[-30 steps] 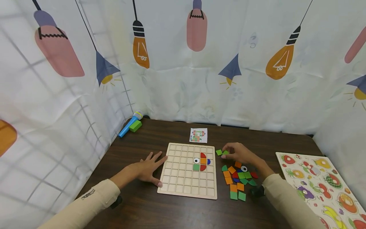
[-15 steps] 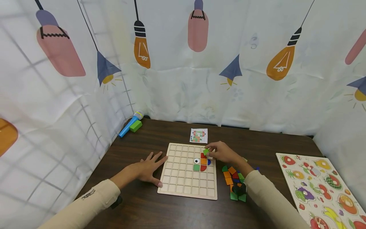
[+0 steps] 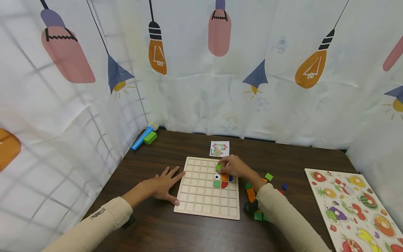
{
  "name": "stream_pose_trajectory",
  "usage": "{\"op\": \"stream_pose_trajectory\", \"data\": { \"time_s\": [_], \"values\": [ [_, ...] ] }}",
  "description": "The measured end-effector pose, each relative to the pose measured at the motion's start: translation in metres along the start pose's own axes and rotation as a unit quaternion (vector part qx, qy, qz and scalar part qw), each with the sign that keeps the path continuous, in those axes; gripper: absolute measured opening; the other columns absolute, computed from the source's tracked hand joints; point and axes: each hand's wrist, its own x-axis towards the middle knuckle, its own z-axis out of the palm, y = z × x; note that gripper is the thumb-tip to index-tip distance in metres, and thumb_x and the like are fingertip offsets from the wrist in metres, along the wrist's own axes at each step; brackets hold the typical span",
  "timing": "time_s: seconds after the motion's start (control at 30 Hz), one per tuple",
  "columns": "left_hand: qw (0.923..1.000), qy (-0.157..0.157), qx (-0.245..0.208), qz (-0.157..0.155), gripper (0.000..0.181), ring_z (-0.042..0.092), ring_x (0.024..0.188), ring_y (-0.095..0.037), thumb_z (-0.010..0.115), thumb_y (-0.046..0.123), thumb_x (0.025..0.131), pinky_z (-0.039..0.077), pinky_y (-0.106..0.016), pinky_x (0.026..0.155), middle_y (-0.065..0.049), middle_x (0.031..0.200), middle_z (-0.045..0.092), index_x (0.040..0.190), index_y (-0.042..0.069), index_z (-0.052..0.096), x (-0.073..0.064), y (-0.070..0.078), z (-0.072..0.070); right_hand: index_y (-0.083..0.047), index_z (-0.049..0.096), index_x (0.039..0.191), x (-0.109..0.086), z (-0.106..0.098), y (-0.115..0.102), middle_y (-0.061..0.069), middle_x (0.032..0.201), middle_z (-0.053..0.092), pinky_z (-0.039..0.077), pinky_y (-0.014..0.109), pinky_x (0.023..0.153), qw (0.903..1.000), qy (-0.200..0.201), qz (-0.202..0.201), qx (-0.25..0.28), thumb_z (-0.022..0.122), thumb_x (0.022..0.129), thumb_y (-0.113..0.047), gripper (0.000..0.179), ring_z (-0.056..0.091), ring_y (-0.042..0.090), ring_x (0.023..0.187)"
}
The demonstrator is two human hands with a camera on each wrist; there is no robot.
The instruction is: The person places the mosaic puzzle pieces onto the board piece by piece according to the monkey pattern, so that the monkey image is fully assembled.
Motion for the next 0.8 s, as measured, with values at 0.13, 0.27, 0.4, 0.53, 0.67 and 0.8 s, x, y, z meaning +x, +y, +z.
{"op": "stream_pose_trajectory", "data": {
  "time_s": [0.13, 0.27, 0.4, 0.53, 0.67, 0.8],
  "values": [
    [1.0000, 0.001, 0.003, 0.001, 0.116, 0.007, 0.151, -0.054, 0.070, 0.073, 0.076, 0.026, -0.079, 0.104, -0.016, 0.169, 0.003, 0.163, 0.024, 0.012, 0.001, -0.001, 0.001, -0.006, 0.073, 0.115, 0.001, 0.002, -0.004, -0.002, 0.085, 0.070, 0.052, 0.027, 0.068, 1.0000, -0.005, 0.006, -0.006, 0.075, 0.091, -0.020, 0.028, 0.060, 0.009, 0.069],
    [1.0000, 0.001, 0.001, 0.002, 0.116, 0.007, 0.151, -0.054, 0.070, 0.073, 0.076, 0.025, -0.079, 0.104, -0.017, 0.169, 0.004, 0.163, 0.024, 0.012, 0.001, -0.002, 0.001, -0.007, 0.074, 0.112, 0.002, 0.004, -0.006, -0.003, 0.083, 0.069, 0.050, 0.027, 0.066, 0.9997, -0.001, 0.013, -0.020, 0.075, 0.091, -0.020, 0.025, 0.058, 0.009, 0.067],
    [1.0000, 0.003, 0.008, 0.004, 0.117, 0.008, 0.151, -0.054, 0.070, 0.074, 0.075, 0.027, -0.079, 0.104, -0.017, 0.169, 0.004, 0.163, 0.024, 0.012, 0.001, -0.003, 0.002, -0.008, 0.075, 0.112, 0.002, 0.004, -0.005, -0.002, 0.085, 0.069, 0.048, 0.026, 0.063, 0.9995, 0.002, 0.004, -0.033, 0.071, 0.094, -0.019, 0.022, 0.056, 0.009, 0.065],
    [0.9999, 0.005, 0.012, 0.005, 0.117, 0.009, 0.150, -0.054, 0.069, 0.075, 0.075, 0.028, -0.080, 0.103, -0.017, 0.169, 0.004, 0.163, 0.024, 0.012, 0.002, -0.003, 0.002, -0.008, 0.074, 0.114, 0.001, 0.001, 0.002, 0.000, 0.090, 0.069, 0.047, 0.025, 0.059, 0.9995, 0.008, -0.022, -0.023, 0.065, 0.097, -0.018, 0.021, 0.054, 0.009, 0.063],
    [0.9999, 0.005, 0.009, 0.005, 0.116, 0.008, 0.150, -0.054, 0.069, 0.074, 0.076, 0.027, -0.079, 0.103, -0.017, 0.169, 0.004, 0.163, 0.024, 0.012, 0.001, -0.003, 0.002, -0.006, 0.073, 0.116, -0.007, -0.010, 0.015, 0.002, 0.090, 0.068, 0.049, 0.026, 0.056, 0.9990, 0.010, -0.043, 0.005, 0.064, 0.099, -0.020, 0.024, 0.056, 0.011, 0.060],
    [1.0000, 0.005, 0.006, 0.006, 0.116, 0.008, 0.150, -0.054, 0.069, 0.074, 0.076, 0.027, -0.079, 0.103, -0.017, 0.169, 0.004, 0.163, 0.024, 0.012, 0.001, -0.002, 0.001, -0.007, 0.073, 0.117, -0.022, -0.029, 0.032, 0.003, 0.088, 0.067, 0.051, 0.029, 0.055, 0.9994, 0.017, -0.027, 0.016, 0.067, 0.098, -0.021, 0.024, 0.057, 0.014, 0.058]
  ]
}}
